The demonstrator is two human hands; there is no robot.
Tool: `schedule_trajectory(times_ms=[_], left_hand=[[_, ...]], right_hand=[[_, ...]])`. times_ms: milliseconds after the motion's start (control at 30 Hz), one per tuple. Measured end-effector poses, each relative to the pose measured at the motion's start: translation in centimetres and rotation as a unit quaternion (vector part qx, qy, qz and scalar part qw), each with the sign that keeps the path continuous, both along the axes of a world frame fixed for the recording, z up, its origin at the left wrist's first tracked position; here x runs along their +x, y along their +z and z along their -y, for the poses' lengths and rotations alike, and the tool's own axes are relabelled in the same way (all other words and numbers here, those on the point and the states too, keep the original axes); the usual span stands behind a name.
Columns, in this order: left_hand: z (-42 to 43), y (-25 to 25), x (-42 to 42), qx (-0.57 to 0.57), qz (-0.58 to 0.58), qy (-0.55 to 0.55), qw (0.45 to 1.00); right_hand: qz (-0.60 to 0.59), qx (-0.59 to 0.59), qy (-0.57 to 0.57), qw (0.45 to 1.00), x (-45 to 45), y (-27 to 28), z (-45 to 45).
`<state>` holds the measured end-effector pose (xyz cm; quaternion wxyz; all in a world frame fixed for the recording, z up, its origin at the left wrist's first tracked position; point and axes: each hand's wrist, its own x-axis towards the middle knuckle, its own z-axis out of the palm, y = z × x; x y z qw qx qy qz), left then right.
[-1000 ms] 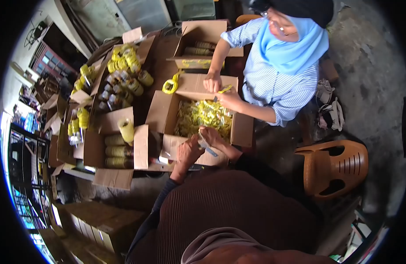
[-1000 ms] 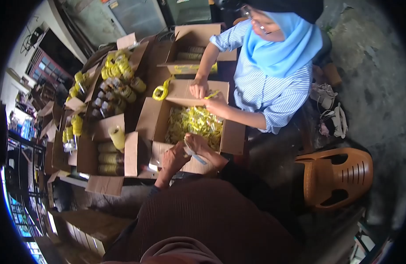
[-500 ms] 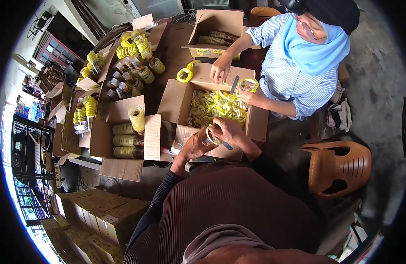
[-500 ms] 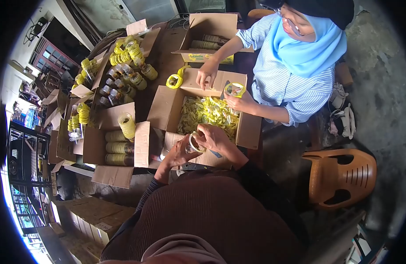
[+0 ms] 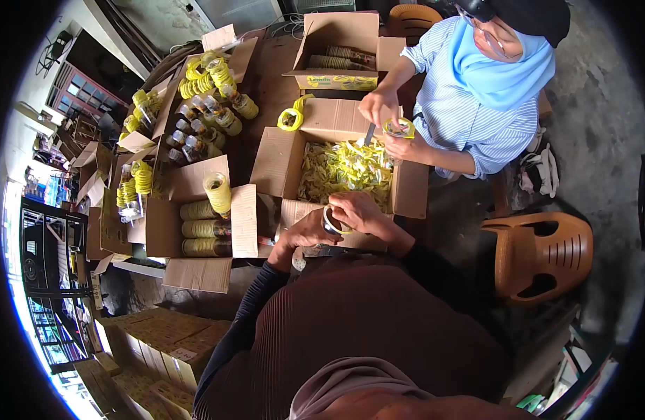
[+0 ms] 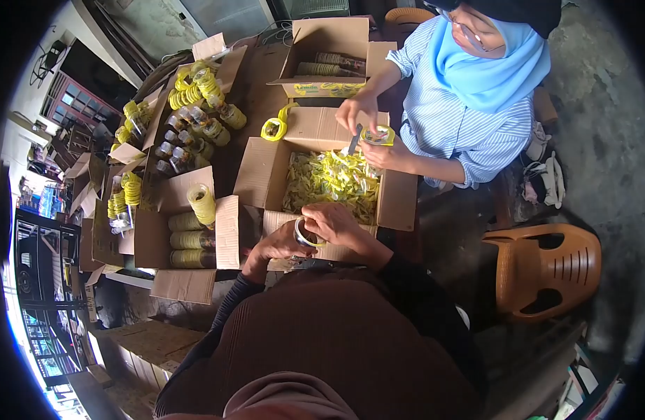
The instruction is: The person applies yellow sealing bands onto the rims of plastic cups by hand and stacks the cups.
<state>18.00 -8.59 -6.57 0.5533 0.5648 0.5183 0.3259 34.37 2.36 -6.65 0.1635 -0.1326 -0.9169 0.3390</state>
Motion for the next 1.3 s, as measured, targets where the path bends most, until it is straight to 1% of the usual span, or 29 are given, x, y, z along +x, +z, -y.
schedule_trajectory(times_ms=[33,100,133,167,233,267,300,367,433,467,500,533,567,600,633,733,767,833,867,900,967,1000,1033,1100,1133,1167,1233,1267,1300], left_hand=[[0.0,-0.2,0.1,0.001,0.000,0.000,1.000],[-0.2,-0.5,0.1,0.069,-0.173,-0.005,0.983],[-0.2,-0.1,0.4,0.070,-0.174,-0.005,0.982],[0.2,0.3,0.9,0.140,-0.193,0.002,0.971],[1.2,1.0,2.1,0.281,-0.227,0.021,0.932],[2.1,-0.2,1.8,0.258,-0.295,0.056,0.918],[1.9,0.5,2.1,0.258,-0.297,0.061,0.917],[1.7,1.8,2.9,0.165,-0.232,0.135,0.949],[1.7,1.6,3.2,0.186,-0.233,0.152,0.942],[1.9,1.2,3.5,0.229,-0.251,0.167,0.926],[2.0,0.8,3.6,0.271,-0.268,0.182,0.906],[1.5,0.2,3.1,0.201,-0.237,0.174,0.934],[1.5,-0.4,2.9,0.202,-0.240,0.178,0.933],[1.5,-0.9,2.8,0.199,-0.252,0.189,0.928],[1.5,-1.3,2.7,0.195,-0.263,0.201,0.923],[1.5,-1.8,2.6,0.218,-0.317,0.225,0.895],[1.6,-1.7,2.7,0.216,-0.316,0.230,0.895],[1.3,-0.5,3.0,0.158,-0.301,0.224,0.913],[1.2,-0.3,3.1,0.186,-0.314,0.207,0.908],[1.2,0.1,3.3,0.186,-0.313,0.209,0.908],[1.0,1.1,3.5,0.106,-0.321,0.176,0.924],[1.0,1.1,3.3,0.132,-0.325,0.168,0.921],[1.0,1.1,3.2,0.133,-0.325,0.169,0.921],[0.9,1.4,2.9,0.045,-0.200,0.158,0.966],[0.9,1.4,2.7,0.046,-0.213,0.117,0.969],[0.9,1.2,2.5,0.046,-0.213,0.116,0.969],[1.1,0.9,2.3,0.073,-0.144,0.076,0.984],[1.3,0.8,2.3,0.069,-0.150,0.106,0.980],[1.3,0.7,2.2,0.068,-0.150,0.104,0.981]], right_hand=[[-0.010,-0.024,-0.019,0.999,-0.1,-0.3,0.1],[-0.021,-0.047,-0.036,0.998,-0.3,-1.5,-0.5],[-0.003,-0.078,-0.096,0.992,-0.5,-2.7,-1.4],[0.015,-0.109,-0.155,0.982,-0.6,-4.0,-2.5],[0.031,-0.058,-0.260,0.963,0.9,-8.6,-6.5],[0.029,-0.053,-0.255,0.965,1.7,-8.3,-7.3],[0.051,-0.073,-0.248,0.965,2.4,-7.9,-7.7],[0.074,-0.093,-0.236,0.964,2.6,-7.7,-7.7],[-0.007,-0.068,-0.188,0.980,2.6,-8.1,-8.2],[0.000,-0.132,-0.182,0.974,2.4,-8.3,-8.4],[0.000,-0.128,-0.176,0.976,2.2,-8.6,-8.1],[-0.051,-0.072,-0.184,0.979,1.9,-9.0,-7.7],[-0.102,-0.017,-0.192,0.976,1.5,-9.5,-7.2],[-0.072,0.033,-0.197,0.977,1.4,-8.2,-6.7],[-0.074,0.035,-0.192,0.978,1.1,-7.3,-6.5],[-0.148,-0.066,-0.116,0.980,0.5,-4.0,-4.8],[-0.161,-0.058,-0.078,0.982,0.5,-2.5,-4.1],[-0.103,0.034,-0.033,0.994,0.5,-0.1,-2.6],[-0.087,0.104,-0.016,0.991,0.4,0.6,-2.1],[-0.087,0.104,-0.014,0.991,0.4,0.6,-2.0],[-0.060,0.149,0.032,0.986,0.1,0.6,-2.0],[-0.043,0.174,0.040,0.983,-0.1,0.6,-1.9],[-0.043,0.175,0.041,0.983,-0.2,0.5,-2.0],[-0.066,0.192,0.090,0.975,-0.3,0.6,-2.1],[-0.059,0.191,0.097,0.975,-0.4,0.9,-2.2],[-0.059,0.191,0.096,0.975,-0.6,0.7,-2.3],[-0.029,0.184,0.119,0.975,-0.7,0.3,-2.6],[-0.031,0.167,0.113,0.979,-0.8,0.0,-2.7],[-0.030,0.166,0.111,0.979,-0.9,0.1,-2.7]])
